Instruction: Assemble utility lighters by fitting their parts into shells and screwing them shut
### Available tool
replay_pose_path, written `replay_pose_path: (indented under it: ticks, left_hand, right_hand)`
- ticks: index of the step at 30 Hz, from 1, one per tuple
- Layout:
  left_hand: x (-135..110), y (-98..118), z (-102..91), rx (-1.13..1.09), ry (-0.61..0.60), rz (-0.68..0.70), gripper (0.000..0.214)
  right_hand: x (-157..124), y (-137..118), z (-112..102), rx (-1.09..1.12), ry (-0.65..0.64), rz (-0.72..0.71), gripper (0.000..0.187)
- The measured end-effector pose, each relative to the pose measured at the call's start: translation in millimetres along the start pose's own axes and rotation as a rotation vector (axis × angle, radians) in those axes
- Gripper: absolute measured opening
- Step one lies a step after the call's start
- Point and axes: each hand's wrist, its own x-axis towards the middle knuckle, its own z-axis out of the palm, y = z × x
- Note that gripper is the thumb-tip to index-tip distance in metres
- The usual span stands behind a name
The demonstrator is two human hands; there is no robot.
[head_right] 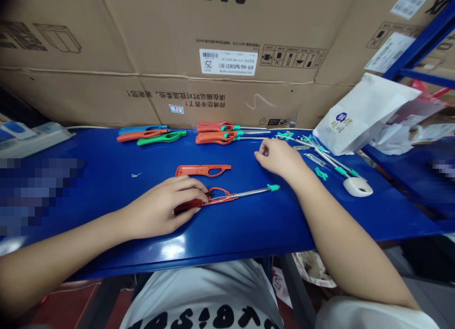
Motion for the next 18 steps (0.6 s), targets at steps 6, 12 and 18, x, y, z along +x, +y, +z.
replay_pose_path:
  ticks: [6,12,18]
  left_hand:
    - [1,1,-0.4,0.013,0.016,-0.001,0.022]
    - [2,-2,1.1,0.0,0.088,-0.052,0.022]
    - [3,-4,1.6,0.024,0.107,-0.089,0.021]
  right_hand:
    - [15,46,-25,-0.28,-0.078,0.427,0.043]
    - [13,85,-43,-0.299,-0.222,0.582,0.034]
    - [13,113,-43,-0.23,-0.194,0.544,0.011]
